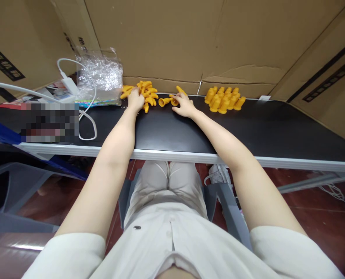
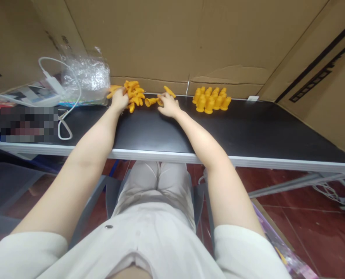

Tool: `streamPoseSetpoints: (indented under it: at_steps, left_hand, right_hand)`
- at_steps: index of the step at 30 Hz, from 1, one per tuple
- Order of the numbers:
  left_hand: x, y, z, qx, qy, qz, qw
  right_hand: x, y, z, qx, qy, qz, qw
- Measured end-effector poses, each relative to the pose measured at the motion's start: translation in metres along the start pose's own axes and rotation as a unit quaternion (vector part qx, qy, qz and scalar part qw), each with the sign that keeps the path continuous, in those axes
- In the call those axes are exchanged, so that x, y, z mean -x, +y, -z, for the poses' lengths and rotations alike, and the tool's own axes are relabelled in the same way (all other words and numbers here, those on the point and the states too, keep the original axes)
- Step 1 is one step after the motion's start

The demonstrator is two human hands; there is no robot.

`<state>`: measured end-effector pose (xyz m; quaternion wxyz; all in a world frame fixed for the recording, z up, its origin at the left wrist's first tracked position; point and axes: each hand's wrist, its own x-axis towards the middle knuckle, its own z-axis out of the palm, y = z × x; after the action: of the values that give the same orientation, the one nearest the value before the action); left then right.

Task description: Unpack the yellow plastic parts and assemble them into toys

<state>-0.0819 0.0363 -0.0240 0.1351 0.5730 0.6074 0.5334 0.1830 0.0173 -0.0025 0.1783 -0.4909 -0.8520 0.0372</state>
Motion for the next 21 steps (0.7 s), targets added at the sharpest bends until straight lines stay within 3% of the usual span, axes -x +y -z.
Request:
streamPoseSetpoints:
  at_steps: [9, 15, 21]
  left_hand:
    - [0.002, 0.008, 0.003, -0.032, 0.045, 0.031, 0.998]
    - [0.005, 0.01, 0.004, -0.055, 0.052, 0.026, 0.997]
    - [0.015, 0.032, 0.004, -0.101, 0.017, -0.028, 0.994]
  right_hand:
    - [0.012, 0.007, 0.006, 0.074, 0.068, -0.068, 0.993]
    - [0.017, 0.016, 0.014, 0.067, 0.054, -0.145, 0.986]
    - [0.02, 0.028, 0.019, 0.082, 0.084, -0.116, 0.986]
